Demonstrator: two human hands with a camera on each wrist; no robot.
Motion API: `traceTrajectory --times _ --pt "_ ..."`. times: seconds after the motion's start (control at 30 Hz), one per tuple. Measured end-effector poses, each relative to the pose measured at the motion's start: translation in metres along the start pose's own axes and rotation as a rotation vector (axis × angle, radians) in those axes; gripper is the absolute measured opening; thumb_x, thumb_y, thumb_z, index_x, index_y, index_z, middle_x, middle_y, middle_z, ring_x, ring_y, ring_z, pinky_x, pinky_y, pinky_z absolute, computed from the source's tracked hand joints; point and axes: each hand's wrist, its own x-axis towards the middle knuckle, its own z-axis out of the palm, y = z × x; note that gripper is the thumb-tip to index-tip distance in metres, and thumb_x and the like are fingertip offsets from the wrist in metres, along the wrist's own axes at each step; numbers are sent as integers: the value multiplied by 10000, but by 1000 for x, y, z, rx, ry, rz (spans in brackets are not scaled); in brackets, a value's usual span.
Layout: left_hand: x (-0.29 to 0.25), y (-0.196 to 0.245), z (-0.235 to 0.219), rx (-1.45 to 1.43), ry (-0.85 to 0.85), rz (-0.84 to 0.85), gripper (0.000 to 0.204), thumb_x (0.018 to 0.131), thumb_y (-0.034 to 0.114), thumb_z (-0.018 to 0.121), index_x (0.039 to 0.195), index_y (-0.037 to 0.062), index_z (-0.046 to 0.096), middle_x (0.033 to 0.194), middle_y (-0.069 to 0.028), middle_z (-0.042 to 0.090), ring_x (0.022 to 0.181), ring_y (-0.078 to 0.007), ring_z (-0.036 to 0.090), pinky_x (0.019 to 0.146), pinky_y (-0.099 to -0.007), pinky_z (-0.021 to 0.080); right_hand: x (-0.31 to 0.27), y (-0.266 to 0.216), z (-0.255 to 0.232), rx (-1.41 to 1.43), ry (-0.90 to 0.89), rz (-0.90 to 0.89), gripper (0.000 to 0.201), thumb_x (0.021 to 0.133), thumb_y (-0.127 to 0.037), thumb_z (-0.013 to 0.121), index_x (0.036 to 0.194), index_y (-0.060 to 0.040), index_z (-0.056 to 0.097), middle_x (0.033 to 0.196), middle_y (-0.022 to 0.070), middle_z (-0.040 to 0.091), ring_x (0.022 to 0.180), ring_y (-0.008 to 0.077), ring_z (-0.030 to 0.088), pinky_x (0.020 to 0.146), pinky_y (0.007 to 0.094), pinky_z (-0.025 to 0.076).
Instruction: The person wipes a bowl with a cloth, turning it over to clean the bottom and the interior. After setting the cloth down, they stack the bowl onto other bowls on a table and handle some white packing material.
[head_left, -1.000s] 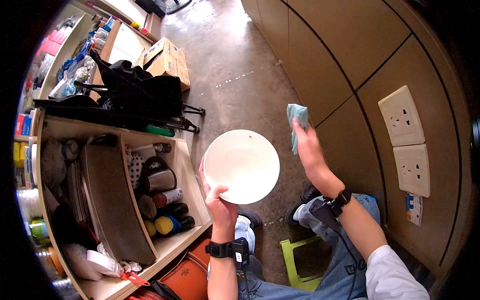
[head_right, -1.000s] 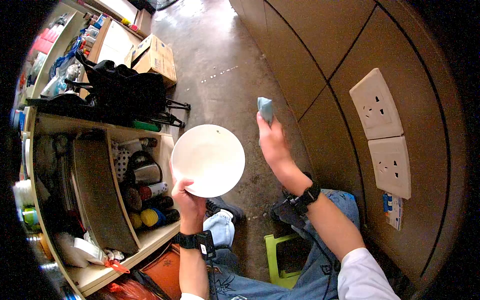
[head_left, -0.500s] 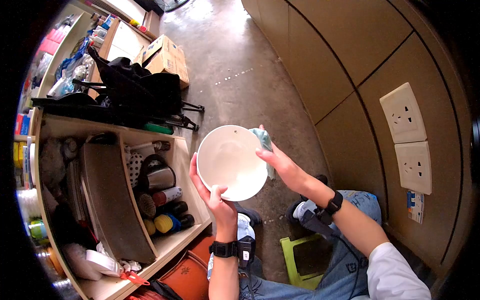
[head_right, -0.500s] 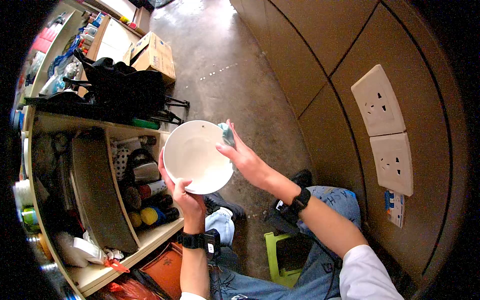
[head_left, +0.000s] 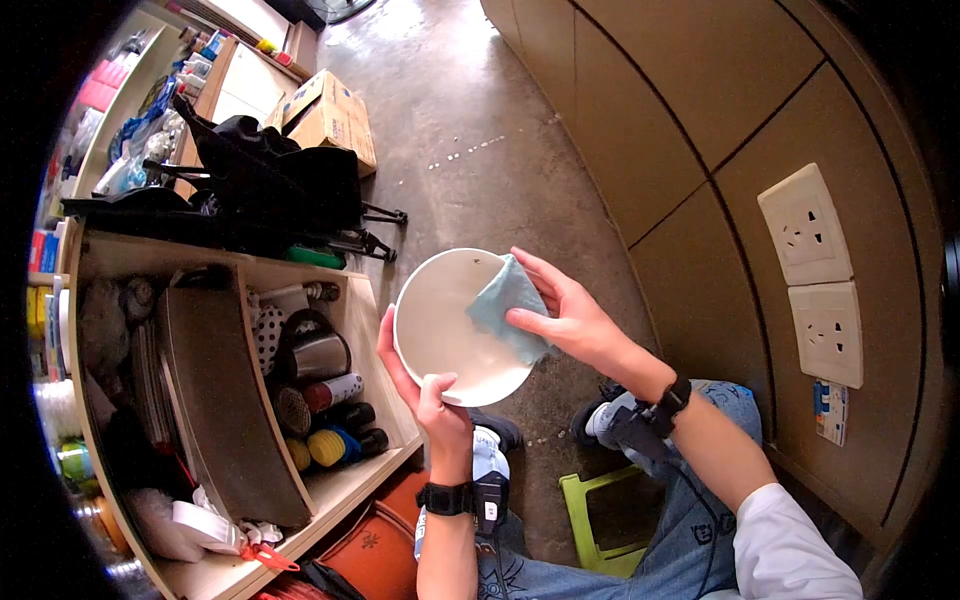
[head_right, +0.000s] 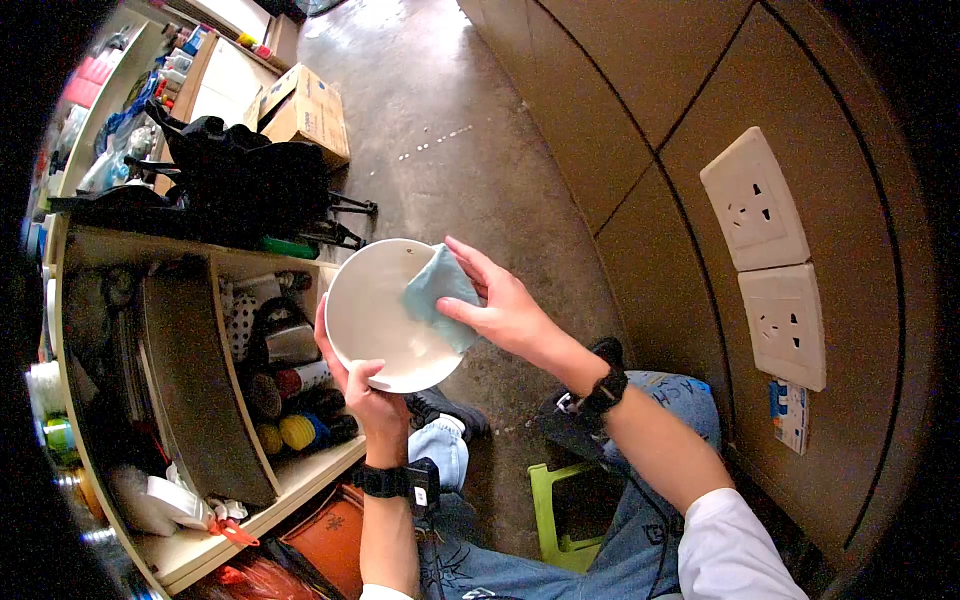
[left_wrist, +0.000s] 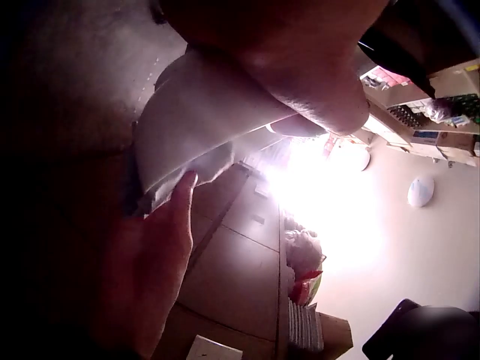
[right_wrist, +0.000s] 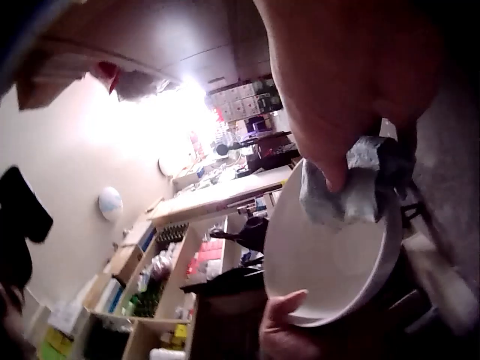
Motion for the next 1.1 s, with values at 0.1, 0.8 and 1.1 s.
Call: traceTrajectory --times 0.1,0.8,1.1 --pt "-4 -2 1 107 -76 58 913 624 130 541 1508 67 323 1512 -166 406 1423 -308 383 1200 -437 273 -2 2 -3 -203 46 12 642 877 -152 759 1434 -23 469 1318 107 621 1186 194 601 1013 348 480" --pt "-7 -18 -10 258 -216 322 859 740 368 651 1487 73 346 1581 -276 304 1444 -395 340 1188 -530 269 -9 5 9 436 67 355 307 875 -137 752 1161 -40 694 1083 48 717 968 151 664 856 331 540" --pt "-8 -20 -4 292 -208 362 701 812 354 610 1412 37 435 1528 -292 379 1429 -405 369 1177 -527 270 -12 25 15 100 237 192 201 873 -96 746 1064 -32 735 950 22 738 857 116 659 766 310 539"
